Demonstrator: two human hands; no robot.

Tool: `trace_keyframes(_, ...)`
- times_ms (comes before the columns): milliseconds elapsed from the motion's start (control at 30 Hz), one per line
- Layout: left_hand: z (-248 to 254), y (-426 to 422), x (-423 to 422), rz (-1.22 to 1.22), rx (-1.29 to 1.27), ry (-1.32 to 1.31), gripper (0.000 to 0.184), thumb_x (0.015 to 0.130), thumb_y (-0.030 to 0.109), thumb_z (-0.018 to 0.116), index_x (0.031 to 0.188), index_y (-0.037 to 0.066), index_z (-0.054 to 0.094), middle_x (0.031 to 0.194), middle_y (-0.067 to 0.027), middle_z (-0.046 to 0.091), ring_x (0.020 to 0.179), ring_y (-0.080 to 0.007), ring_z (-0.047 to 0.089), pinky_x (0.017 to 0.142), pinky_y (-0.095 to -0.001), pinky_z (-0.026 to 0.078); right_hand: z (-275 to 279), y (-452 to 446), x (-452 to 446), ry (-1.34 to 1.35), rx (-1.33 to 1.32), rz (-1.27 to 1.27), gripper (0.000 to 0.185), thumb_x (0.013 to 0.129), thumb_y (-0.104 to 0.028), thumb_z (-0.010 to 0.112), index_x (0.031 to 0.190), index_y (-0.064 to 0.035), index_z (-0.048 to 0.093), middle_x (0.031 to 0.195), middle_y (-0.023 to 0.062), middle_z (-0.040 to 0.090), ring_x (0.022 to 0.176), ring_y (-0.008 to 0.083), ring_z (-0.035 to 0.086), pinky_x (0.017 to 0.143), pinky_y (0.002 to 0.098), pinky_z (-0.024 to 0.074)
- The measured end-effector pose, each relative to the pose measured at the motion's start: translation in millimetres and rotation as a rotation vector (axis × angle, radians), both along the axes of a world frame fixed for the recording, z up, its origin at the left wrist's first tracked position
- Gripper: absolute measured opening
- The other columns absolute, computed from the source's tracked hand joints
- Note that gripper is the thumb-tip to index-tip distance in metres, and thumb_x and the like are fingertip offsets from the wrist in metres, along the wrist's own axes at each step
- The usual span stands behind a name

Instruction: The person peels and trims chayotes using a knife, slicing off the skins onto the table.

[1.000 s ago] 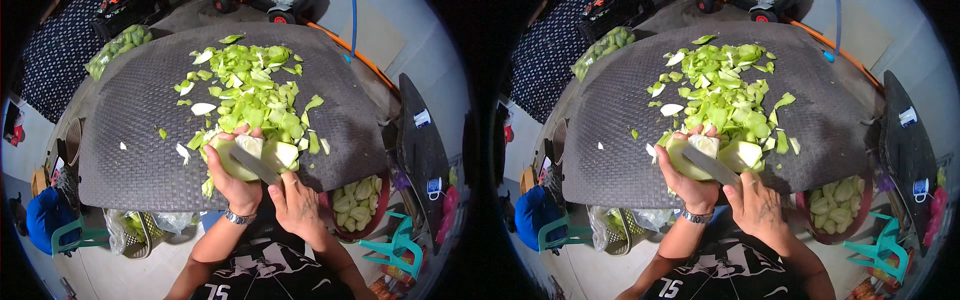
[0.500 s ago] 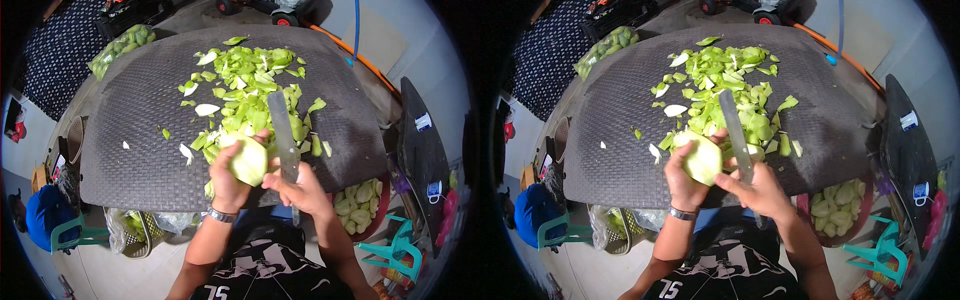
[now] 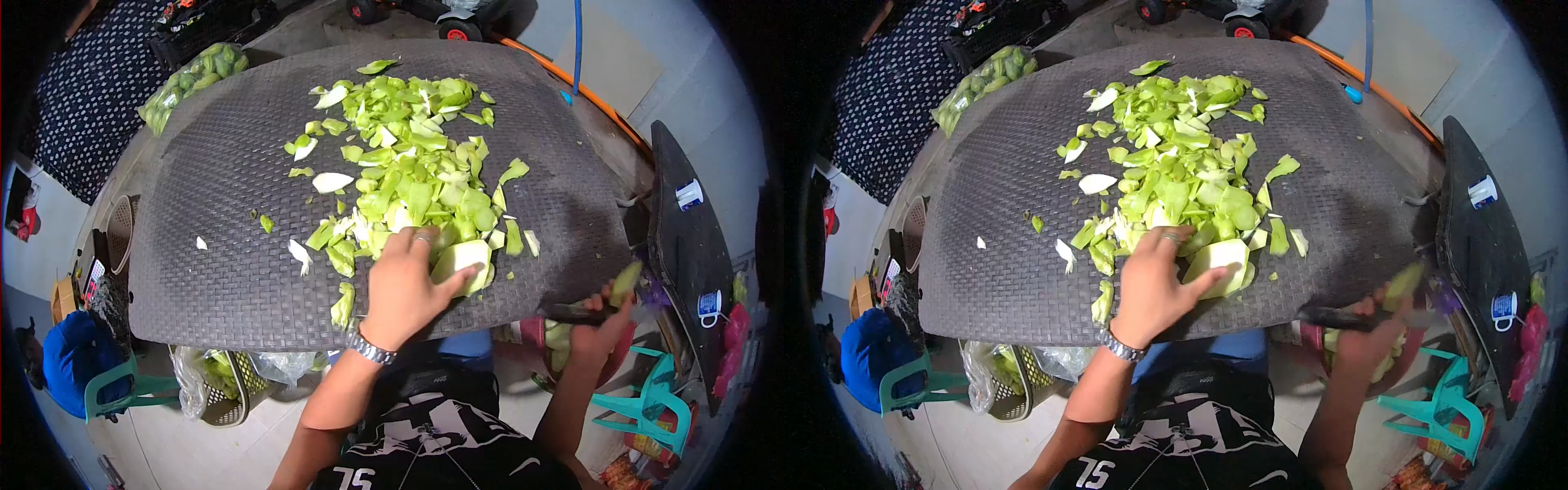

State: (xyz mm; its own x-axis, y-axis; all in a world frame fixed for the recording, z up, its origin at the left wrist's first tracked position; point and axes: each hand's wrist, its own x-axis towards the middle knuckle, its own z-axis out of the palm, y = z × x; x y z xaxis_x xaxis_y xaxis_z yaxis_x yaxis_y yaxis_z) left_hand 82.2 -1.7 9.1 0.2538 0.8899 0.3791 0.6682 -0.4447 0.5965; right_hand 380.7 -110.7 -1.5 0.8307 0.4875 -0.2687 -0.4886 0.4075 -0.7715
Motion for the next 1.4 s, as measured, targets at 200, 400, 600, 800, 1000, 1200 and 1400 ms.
trace_keyframes(200, -10.1, 1.1, 21.8, -0.079, -0.053, 0.071, 0.071, 0.075, 0.045, 0.09, 0.123, -0.002, 0.066, 0.104, -0.0184, 0.066, 0.094, -0.0384, 0.069, 0.082, -0.0463, 0.057, 16.9, -15.9, 11.8, 0.043, 0.019, -0.244, 0.033, 0.11, -0.036, 0.049, 0.107, -0.0053, 0.06, 0.085, 0.0016, 0.053, 0.061, 0.0106, 0.041, 0.055, 0.0274, 0.0371)
trace_keyframes(400, -11.2, 10.5, 27.4, -0.14, -0.263, 0.087, 0.065, 0.077, 0.029, 0.089, 0.126, 0.0, 0.058, 0.098, -0.0249, 0.07, 0.094, -0.0403, 0.071, 0.079, -0.0479, 0.057, 23.7, 3.8, -40.0, -0.209, -0.005, 0.517, 0.037, 0.105, -0.041, 0.062, 0.11, -0.0043, 0.063, 0.07, -0.0003, 0.051, 0.055, 0.0081, 0.047, 0.047, 0.0241, 0.0354)
trace_keyframes(600, 7.6, 19.6, 6.3, -0.34, -0.513, -0.146, 0.059, 0.077, 0.024, 0.09, 0.125, 0.0, 0.065, 0.098, -0.0245, 0.073, 0.09, -0.0353, 0.073, 0.081, -0.0411, 0.057, 27.4, 36.1, -85.8, -1.218, -0.305, 0.844, 0.045, 0.093, -0.032, 0.08, 0.122, 0.0002, 0.066, 0.082, 0.0055, 0.067, 0.064, 0.015, 0.064, 0.064, 0.0278, 0.0515)
trace_keyframes(800, 30.1, 26.3, -27.3, -0.466, -0.82, -0.474, 0.038, 0.085, 0.014, 0.088, 0.115, 0.0, 0.068, 0.093, -0.0091, 0.075, 0.085, -0.0155, 0.071, 0.069, -0.0311, 0.058, 19.1, 61.7, -107.5, -1.019, -0.262, 1.06, 0.045, 0.093, -0.032, 0.083, 0.116, 0.0031, 0.068, 0.088, 0.0127, 0.073, 0.078, 0.0148, 0.069, 0.07, 0.0341, 0.0541)
trace_keyframes(1000, 11.0, 9.5, -38.7, -0.445, -0.945, -0.915, 0.052, 0.086, -0.001, 0.082, 0.131, 0.0, 0.056, 0.104, -0.0113, 0.071, 0.082, -0.0188, 0.073, 0.061, -0.0328, 0.064, 41.4, 55.9, -122.2, -1.552, -0.312, 1.019, 0.099, 0.092, -0.079, 0.056, 0.155, -0.0044, 0.039, 0.097, 0.0264, 0.072, 0.089, 0.0446, 0.074, 0.075, 0.0505, 0.0577)
trace_keyframes(1200, 7.5, 8.8, -44.2, -0.411, -1.129, -0.87, 0.052, 0.089, 0.004, 0.079, 0.134, 0.002, 0.054, 0.096, -0.0087, 0.072, 0.069, -0.0144, 0.071, 0.051, -0.0265, 0.059, 45.3, 56.4, -119.7, -1.86, -0.288, 1.075, 0.096, 0.092, -0.08, 0.053, 0.156, -0.01, 0.04, 0.107, 0.0258, 0.074, 0.088, 0.049, 0.073, 0.077, 0.0565, 0.0587)
trace_keyframes(1400, 3.1, 13.0, -47.6, -0.571, -1.327, -0.86, 0.044, 0.091, 0.016, 0.079, 0.126, 0.003, 0.056, 0.09, -0.0097, 0.072, 0.058, -0.0145, 0.068, 0.045, -0.024, 0.053, 46.6, 60.7, -116.6, -1.756, -0.1, 1.17, 0.078, 0.095, -0.069, 0.06, 0.147, -0.0111, 0.05, 0.097, 0.0231, 0.074, 0.087, 0.0462, 0.073, 0.076, 0.055, 0.0581)
